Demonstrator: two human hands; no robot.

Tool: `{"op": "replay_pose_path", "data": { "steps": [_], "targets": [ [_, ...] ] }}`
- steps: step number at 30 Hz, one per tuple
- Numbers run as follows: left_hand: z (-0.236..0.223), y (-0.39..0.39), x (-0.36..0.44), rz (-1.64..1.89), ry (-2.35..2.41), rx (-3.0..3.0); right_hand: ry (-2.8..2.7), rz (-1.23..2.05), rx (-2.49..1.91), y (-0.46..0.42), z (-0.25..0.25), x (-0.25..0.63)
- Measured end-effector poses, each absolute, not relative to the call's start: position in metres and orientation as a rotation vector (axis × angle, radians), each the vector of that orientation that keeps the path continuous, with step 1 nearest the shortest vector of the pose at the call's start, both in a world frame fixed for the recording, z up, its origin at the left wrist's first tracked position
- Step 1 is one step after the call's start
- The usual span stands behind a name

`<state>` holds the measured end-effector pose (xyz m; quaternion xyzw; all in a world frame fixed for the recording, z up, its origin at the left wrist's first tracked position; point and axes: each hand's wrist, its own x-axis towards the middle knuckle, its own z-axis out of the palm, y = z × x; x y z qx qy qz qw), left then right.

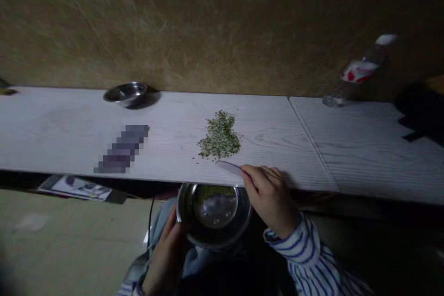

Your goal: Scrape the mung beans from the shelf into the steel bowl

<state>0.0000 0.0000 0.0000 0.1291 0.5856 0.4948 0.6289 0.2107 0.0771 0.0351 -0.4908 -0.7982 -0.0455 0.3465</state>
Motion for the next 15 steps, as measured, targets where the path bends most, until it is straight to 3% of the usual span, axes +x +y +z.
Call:
{"op": "replay_pose_path", "data": {
  "steps": [15],
  "targets": [
    [-0.01,0.002,-0.008,1.214,1.224,0.232,-2.115,-0.09,-1.272,0.102,0.033,0.199]
  ]
}}
